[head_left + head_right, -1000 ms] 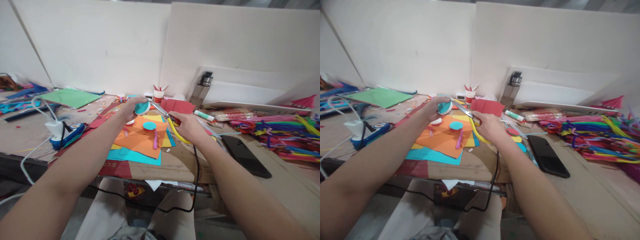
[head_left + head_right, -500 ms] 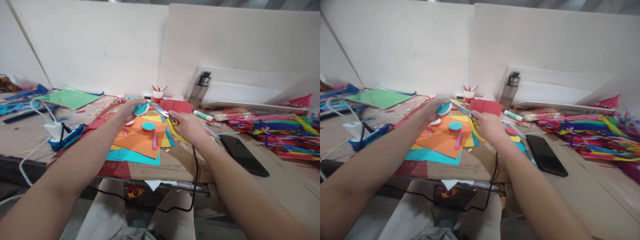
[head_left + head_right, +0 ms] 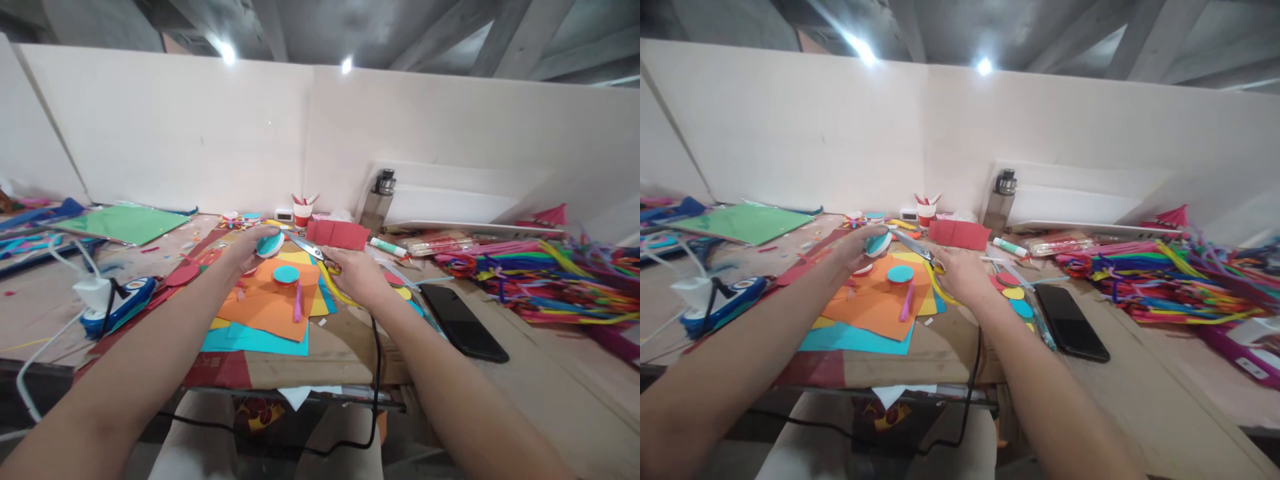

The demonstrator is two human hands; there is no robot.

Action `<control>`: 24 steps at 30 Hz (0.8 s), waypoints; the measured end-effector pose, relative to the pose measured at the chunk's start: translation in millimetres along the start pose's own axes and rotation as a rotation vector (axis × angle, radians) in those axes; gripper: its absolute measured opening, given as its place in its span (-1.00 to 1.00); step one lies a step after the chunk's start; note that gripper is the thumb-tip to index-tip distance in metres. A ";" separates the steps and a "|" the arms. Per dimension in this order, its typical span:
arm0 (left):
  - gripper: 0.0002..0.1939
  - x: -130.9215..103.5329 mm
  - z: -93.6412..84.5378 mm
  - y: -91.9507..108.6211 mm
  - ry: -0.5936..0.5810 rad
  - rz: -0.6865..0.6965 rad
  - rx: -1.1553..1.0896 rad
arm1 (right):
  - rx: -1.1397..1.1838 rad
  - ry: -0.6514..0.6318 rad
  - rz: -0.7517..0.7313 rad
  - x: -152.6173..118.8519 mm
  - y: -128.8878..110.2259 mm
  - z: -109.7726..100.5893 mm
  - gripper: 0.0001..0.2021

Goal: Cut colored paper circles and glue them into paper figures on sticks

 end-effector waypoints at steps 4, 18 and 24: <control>-0.78 -0.8 0.4 -1.3 -0.020 -0.020 -0.023 | 0.021 -0.037 -0.002 -0.3 -0.8 1.2 -0.50; -0.84 -1.0 -5.0 -4.0 0.118 -0.081 -0.143 | 0.302 -0.060 0.111 -1.0 0.9 7.5 -0.59; -0.72 1.6 -2.0 -8.0 0.117 0.033 -0.033 | 0.623 -0.035 0.105 -1.3 -7.0 12.4 -0.64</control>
Point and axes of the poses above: each hand's wrist, its own x-axis towards the middle knuckle, its own z-axis out of the palm, y = z × x, the point moved 3 cm from there along x, towards the middle knuckle, and after that the axes turned 4 degrees about -x, right-handed, at the moved point
